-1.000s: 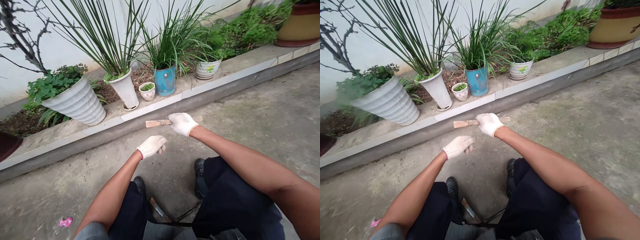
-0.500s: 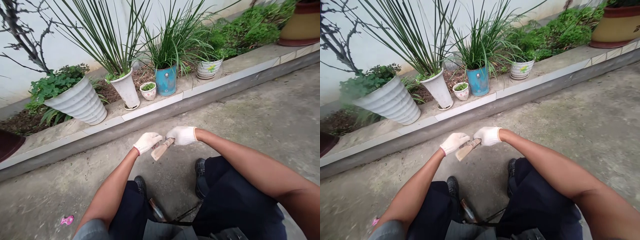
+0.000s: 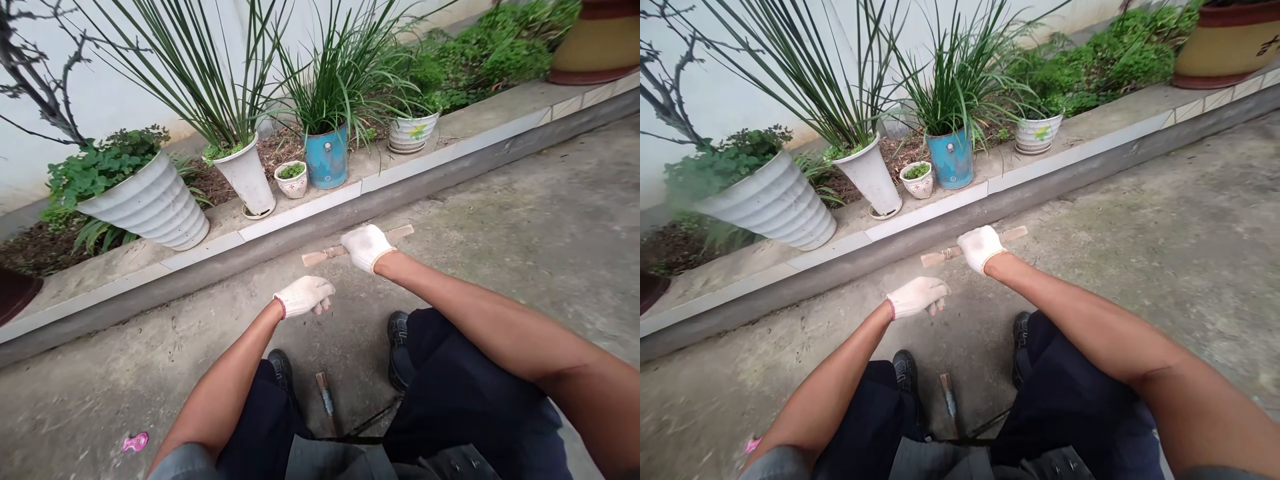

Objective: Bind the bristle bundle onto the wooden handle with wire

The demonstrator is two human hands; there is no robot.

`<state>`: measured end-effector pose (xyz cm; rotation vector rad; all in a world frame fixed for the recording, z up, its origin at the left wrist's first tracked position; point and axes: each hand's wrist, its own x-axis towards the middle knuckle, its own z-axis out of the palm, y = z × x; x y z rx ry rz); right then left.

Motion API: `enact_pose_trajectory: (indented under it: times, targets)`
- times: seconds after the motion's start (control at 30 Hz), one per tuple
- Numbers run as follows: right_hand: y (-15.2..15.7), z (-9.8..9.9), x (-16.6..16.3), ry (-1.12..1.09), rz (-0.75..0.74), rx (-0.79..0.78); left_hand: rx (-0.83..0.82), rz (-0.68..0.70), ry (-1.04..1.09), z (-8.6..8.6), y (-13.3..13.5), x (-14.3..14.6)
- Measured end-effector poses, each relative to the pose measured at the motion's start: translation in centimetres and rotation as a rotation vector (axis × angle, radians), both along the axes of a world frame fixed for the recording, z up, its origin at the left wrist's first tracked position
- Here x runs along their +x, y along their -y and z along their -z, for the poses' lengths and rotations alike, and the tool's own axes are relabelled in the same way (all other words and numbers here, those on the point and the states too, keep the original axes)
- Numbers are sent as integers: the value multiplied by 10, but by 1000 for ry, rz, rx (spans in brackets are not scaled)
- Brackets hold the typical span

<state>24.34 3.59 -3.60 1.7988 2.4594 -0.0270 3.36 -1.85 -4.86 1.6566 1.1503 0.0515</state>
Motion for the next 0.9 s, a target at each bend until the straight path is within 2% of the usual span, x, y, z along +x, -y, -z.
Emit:
enact_pose_trajectory:
  times: [0.13, 0.2, 0.33, 0.4, 0.5, 0.63, 0.7, 0.8, 0.9]
  targets:
    - [8, 4, -11, 220, -75, -24, 74, 1, -87, -9, -8, -8]
    - [11, 6, -13, 272, -166, -83, 112, -34, -97, -14, -14, -14]
    - [15, 6, -4, 125, -446, -322, 161, -97, -93, -13, -23, -29]
    - [16, 5, 4, -16, -492, -422, 162, -97, -80, -10, -26, -35]
    - [18, -2, 11, -247, -405, -464, 142, -70, -1, -5, -26, -37]
    - [12, -11, 9, -458, -172, -365, 7, -154, 123, -3, -18, -25]
    - [6, -12, 6, -446, -50, -284, -31, -185, 128, -4, -12, -16]
    - [-2, -8, 3, -307, 90, -173, -55, -142, 88, -6, -4, -7]
    - [-5, -2, 0, -138, 108, -63, -52, -40, 52, -4, 1, -6]
